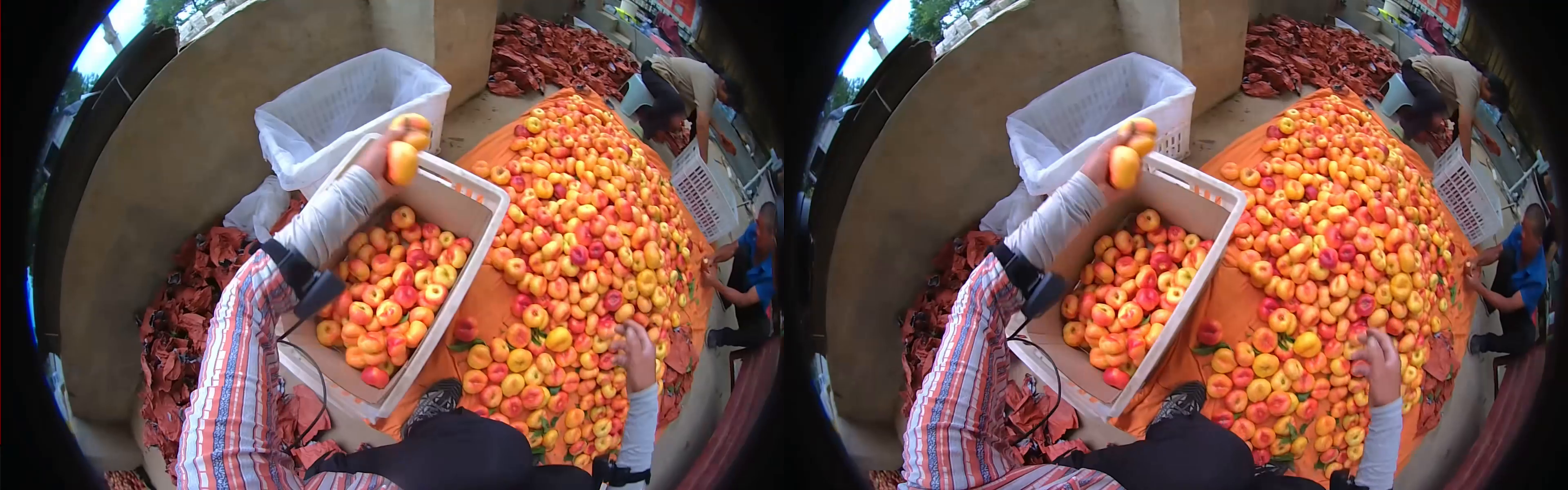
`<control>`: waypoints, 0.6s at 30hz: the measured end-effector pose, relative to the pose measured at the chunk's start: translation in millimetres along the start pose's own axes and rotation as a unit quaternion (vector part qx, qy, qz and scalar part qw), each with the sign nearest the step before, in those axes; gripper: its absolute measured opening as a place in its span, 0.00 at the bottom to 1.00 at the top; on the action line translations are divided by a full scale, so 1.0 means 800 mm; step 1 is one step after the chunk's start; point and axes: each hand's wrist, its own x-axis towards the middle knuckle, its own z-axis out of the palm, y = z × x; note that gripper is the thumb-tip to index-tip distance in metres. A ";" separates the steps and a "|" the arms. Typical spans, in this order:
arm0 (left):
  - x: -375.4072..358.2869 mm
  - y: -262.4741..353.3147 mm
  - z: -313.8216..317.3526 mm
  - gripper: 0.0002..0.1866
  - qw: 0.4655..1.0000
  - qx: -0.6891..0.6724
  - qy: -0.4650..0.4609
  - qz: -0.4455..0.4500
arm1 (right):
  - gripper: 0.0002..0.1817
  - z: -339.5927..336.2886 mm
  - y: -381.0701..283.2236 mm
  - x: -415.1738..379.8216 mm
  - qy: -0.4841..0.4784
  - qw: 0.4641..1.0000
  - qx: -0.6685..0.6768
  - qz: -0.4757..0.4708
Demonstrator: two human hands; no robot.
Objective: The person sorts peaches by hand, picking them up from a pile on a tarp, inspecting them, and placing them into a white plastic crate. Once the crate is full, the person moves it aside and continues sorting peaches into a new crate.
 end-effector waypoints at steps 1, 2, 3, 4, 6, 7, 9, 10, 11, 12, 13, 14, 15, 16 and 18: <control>0.036 0.027 -0.043 0.18 0.998 -0.003 0.058 0.031 | 0.21 -0.035 0.041 -0.008 0.028 0.998 0.022 0.052; 0.068 0.049 -0.085 0.17 0.994 0.002 0.054 0.093 | 0.20 -0.048 0.066 -0.012 0.033 0.996 0.039 0.078; 0.093 0.072 -0.122 0.16 0.991 0.010 0.071 0.115 | 0.20 -0.059 0.086 -0.019 0.044 0.992 0.055 0.107; 0.117 0.098 -0.164 0.16 0.989 0.048 0.068 0.124 | 0.19 -0.071 0.104 -0.026 0.060 0.986 0.069 0.139; 0.143 0.136 -0.207 0.11 0.963 0.054 0.220 0.146 | 0.18 -0.089 0.140 -0.034 0.087 0.978 0.058 0.179; 0.193 0.177 -0.312 0.13 0.981 0.107 0.074 0.144 | 0.18 -0.101 0.161 -0.048 0.117 0.971 0.053 0.204; 0.212 0.204 -0.359 0.13 0.982 0.026 0.137 0.130 | 0.19 -0.122 0.191 -0.070 0.146 0.959 0.047 0.237; 0.222 0.221 -0.388 0.14 0.975 -0.026 0.182 0.121 | 0.20 -0.129 0.199 -0.081 0.158 0.956 0.043 0.245; 0.231 0.239 -0.419 0.14 0.960 -0.084 0.237 0.121 | 0.20 -0.134 0.205 -0.093 0.170 0.950 0.036 0.259; 0.237 0.250 -0.439 0.15 0.938 -0.134 0.291 0.132 | 0.21 -0.138 0.212 -0.100 0.173 0.948 0.031 0.267; 0.239 0.267 -0.468 0.15 0.920 -0.167 0.326 0.141 | 0.21 -0.144 0.219 -0.109 0.184 0.943 0.038 0.274; 0.217 0.255 -0.434 0.19 0.897 -0.185 0.372 0.150 | 0.21 -0.147 0.229 -0.117 0.188 0.940 0.048 0.281; 0.193 0.241 -0.396 0.25 0.872 -0.200 0.417 0.159 | 0.21 -0.148 0.238 -0.124 0.190 0.937 0.060 0.288; 0.187 0.241 -0.390 0.24 0.860 -0.206 0.438 0.163 | 0.21 -0.148 0.245 -0.128 0.192 0.936 0.066 0.288; 0.182 0.247 -0.396 0.24 0.858 -0.207 0.453 0.128 | 0.21 -0.150 0.258 -0.140 0.201 0.933 0.080 0.286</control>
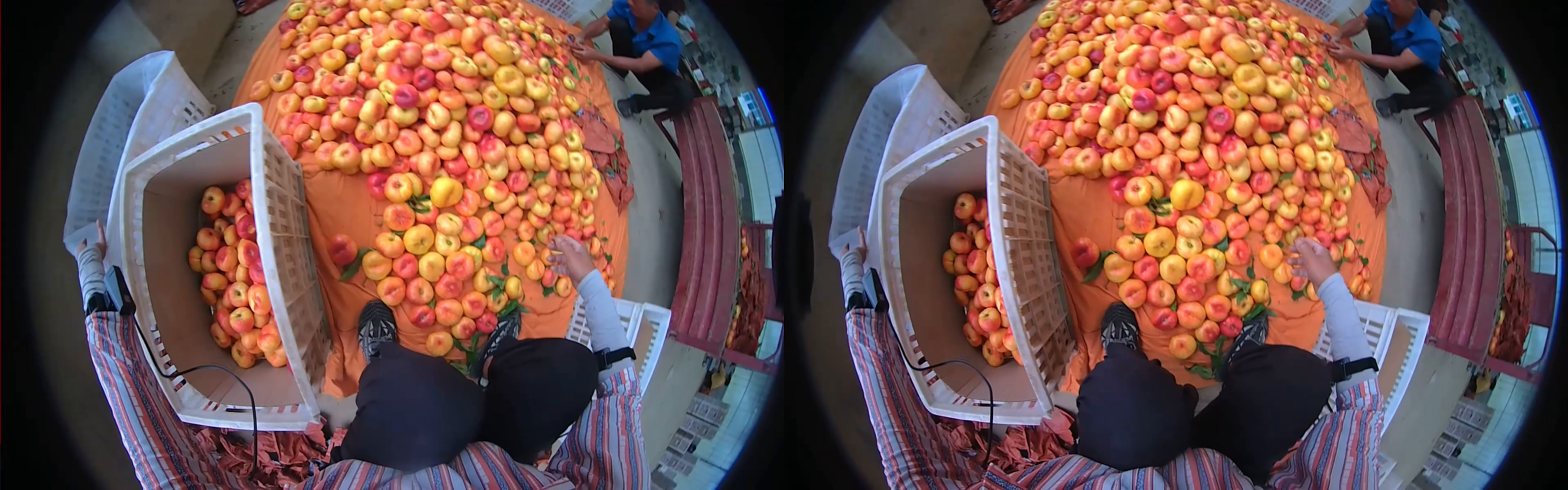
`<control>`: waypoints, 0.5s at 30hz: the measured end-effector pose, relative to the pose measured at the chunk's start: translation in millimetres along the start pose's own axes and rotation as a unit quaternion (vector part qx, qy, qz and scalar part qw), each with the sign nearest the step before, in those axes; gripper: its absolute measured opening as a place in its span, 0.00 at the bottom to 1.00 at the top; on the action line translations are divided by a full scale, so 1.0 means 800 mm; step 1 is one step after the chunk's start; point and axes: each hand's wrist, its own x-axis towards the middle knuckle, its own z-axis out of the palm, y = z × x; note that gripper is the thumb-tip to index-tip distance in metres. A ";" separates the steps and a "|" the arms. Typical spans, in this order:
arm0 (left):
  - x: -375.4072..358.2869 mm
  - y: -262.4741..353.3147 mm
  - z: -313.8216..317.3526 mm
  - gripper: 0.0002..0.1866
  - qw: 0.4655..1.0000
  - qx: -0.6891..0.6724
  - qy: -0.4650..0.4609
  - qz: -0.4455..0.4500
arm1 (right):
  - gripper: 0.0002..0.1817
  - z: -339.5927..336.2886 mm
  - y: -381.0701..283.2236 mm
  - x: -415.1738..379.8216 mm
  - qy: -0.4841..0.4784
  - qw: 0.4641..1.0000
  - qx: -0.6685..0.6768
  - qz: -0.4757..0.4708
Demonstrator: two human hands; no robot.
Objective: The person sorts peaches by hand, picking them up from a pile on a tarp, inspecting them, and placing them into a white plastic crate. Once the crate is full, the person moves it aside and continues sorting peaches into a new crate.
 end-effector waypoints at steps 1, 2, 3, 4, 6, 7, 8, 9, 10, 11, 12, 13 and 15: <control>-0.003 0.002 -0.002 0.24 1.000 0.007 0.010 -0.011 | 0.20 0.000 0.008 -0.001 -0.001 1.000 0.003 0.008; -0.002 0.008 -0.001 0.24 1.000 0.014 0.017 -0.022 | 0.20 0.003 0.013 0.000 -0.004 1.000 0.007 0.012; -0.005 0.011 0.000 0.24 0.999 0.025 0.017 -0.029 | 0.20 0.003 0.021 0.004 -0.010 1.000 0.011 0.014; -0.009 0.010 0.004 0.23 0.999 0.043 0.008 -0.032 | 0.19 0.000 0.035 0.012 -0.023 0.999 0.022 0.009; 0.002 0.009 0.026 0.23 0.990 0.128 -0.051 -0.034 | 0.19 0.001 0.063 0.030 -0.055 0.997 0.046 0.002; 0.003 0.006 0.038 0.23 0.979 0.179 -0.090 -0.029 | 0.17 0.008 0.068 0.031 -0.058 0.996 0.067 0.011; 0.018 0.009 0.051 0.23 0.965 0.228 -0.127 -0.020 | 0.17 0.015 0.073 0.034 -0.071 0.996 0.048 0.006; -0.040 -0.035 0.062 0.21 0.955 0.251 -0.157 0.016 | 0.17 0.021 0.077 0.037 -0.082 0.996 0.028 0.000; -0.103 -0.083 0.072 0.19 0.943 0.272 -0.184 0.053 | 0.17 0.028 0.080 0.039 -0.093 0.996 0.007 -0.005; -0.178 -0.136 0.080 0.17 0.929 0.290 -0.210 0.092 | 0.18 0.038 0.076 0.038 -0.092 0.996 -0.017 -0.001; -0.208 -0.175 0.094 0.15 0.905 0.304 -0.284 0.092 | 0.18 0.045 0.079 0.043 -0.095 0.995 -0.021 0.004; -0.240 -0.215 0.110 0.17 0.864 0.359 -0.346 0.077 | 0.19 0.051 0.081 0.050 -0.098 0.995 -0.024 0.007; -0.323 -0.310 0.122 0.18 0.790 0.413 -0.454 0.007 | 0.20 0.063 0.081 0.067 -0.116 0.993 -0.009 0.007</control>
